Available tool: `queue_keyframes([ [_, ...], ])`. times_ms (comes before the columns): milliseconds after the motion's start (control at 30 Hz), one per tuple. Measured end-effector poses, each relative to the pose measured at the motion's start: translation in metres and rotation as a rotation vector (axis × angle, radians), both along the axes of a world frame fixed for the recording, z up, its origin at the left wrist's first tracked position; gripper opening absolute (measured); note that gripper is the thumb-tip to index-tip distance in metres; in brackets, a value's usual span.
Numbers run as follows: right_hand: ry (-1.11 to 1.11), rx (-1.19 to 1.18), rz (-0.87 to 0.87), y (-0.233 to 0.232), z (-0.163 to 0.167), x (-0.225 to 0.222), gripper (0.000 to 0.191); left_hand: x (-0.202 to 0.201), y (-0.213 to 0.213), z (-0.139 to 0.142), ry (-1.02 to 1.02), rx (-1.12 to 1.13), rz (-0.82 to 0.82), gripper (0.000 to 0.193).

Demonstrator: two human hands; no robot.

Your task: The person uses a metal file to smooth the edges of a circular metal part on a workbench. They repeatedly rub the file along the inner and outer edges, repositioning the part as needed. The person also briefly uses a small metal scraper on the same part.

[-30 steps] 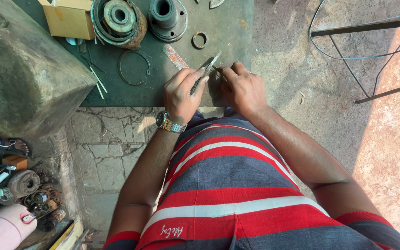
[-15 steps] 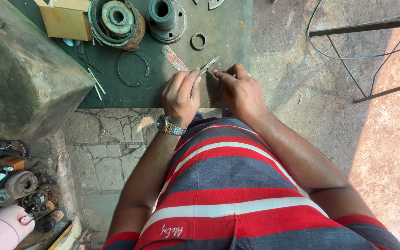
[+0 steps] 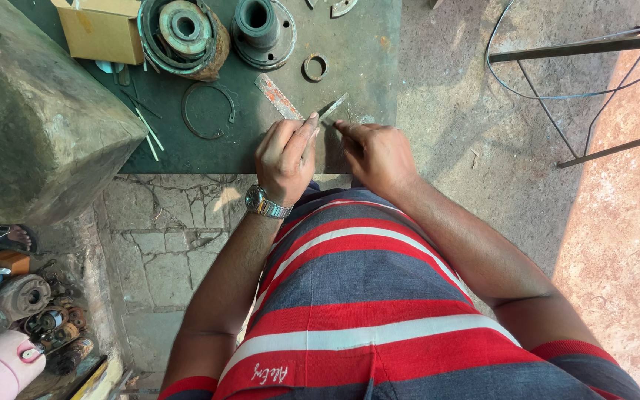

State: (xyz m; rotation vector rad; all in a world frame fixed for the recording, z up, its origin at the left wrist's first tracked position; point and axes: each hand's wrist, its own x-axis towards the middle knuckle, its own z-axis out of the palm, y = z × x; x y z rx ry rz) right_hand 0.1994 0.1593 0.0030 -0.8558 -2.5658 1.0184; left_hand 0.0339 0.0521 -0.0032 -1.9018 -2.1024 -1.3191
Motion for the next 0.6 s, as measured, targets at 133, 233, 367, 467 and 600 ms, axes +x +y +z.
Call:
queue_keyframes([
  [133,-0.26,0.001,-0.015,0.005,0.008,-0.004,0.037,0.001,-0.002,0.0,-0.005,-0.02,-0.007,0.034],
  [233,-0.175,-0.063,-0.001,0.01,0.012,-0.004,0.041,0.0,-0.002,0.0,-0.014,-0.013,0.003,0.031],
  [367,-0.153,-0.046,0.003,0.011,0.007,-0.002,0.04,0.001,-0.003,-0.002,-0.02,0.007,0.004,0.034],
  [467,-0.016,-0.479,-0.026,0.014,-0.001,0.0,0.034,0.001,-0.003,-0.002,-0.034,0.009,0.007,0.034],
  [600,-0.03,-0.058,0.006,0.011,-0.008,0.005,0.041,0.001,-0.002,0.0,-0.024,-0.013,-0.002,0.035],
])
